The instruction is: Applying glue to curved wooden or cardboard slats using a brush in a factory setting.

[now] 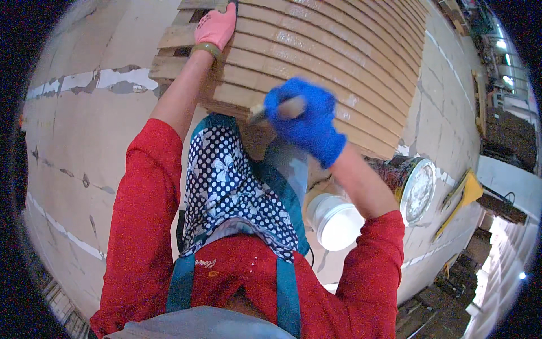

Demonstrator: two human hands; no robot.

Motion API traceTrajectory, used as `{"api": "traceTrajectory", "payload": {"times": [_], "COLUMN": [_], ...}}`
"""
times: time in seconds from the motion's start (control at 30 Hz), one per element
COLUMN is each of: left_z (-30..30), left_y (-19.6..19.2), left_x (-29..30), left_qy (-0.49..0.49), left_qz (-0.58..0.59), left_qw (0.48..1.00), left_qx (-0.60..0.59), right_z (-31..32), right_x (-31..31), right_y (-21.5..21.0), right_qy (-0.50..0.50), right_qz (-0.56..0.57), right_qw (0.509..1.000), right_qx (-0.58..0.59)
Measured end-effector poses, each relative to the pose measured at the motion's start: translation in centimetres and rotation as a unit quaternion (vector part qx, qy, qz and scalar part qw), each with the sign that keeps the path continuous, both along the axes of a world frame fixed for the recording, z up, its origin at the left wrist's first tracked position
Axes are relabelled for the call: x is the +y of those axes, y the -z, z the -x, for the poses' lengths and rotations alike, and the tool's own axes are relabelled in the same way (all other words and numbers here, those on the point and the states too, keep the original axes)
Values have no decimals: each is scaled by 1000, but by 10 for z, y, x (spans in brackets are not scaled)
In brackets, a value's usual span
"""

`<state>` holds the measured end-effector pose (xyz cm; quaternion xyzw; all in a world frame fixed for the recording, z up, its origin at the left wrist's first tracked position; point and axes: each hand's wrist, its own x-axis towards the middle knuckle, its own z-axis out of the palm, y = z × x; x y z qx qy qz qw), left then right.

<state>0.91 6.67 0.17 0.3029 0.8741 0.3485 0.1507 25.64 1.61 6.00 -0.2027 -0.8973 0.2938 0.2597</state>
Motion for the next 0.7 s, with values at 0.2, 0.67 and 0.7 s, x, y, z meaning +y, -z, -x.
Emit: {"api": "traceTrajectory", "payload": {"times": [0.2,0.67,0.7], "left_z": [6,2,3], "left_y": [8,3,5], "left_x": [3,7,6], "left_qy": [13,0,-3], "left_qz": [49,47,52], "left_qw": [999,999,999], "left_qx": [1,-4,-10], "right_z": [42,59,51], "right_x": [174,140,110], "right_y": [-58,-19,-4], "right_qy": [192,168,145], "right_qz": [-99,-165,-144], "right_qw": [972,971,979], "right_qx": [92,-29,-26]}}
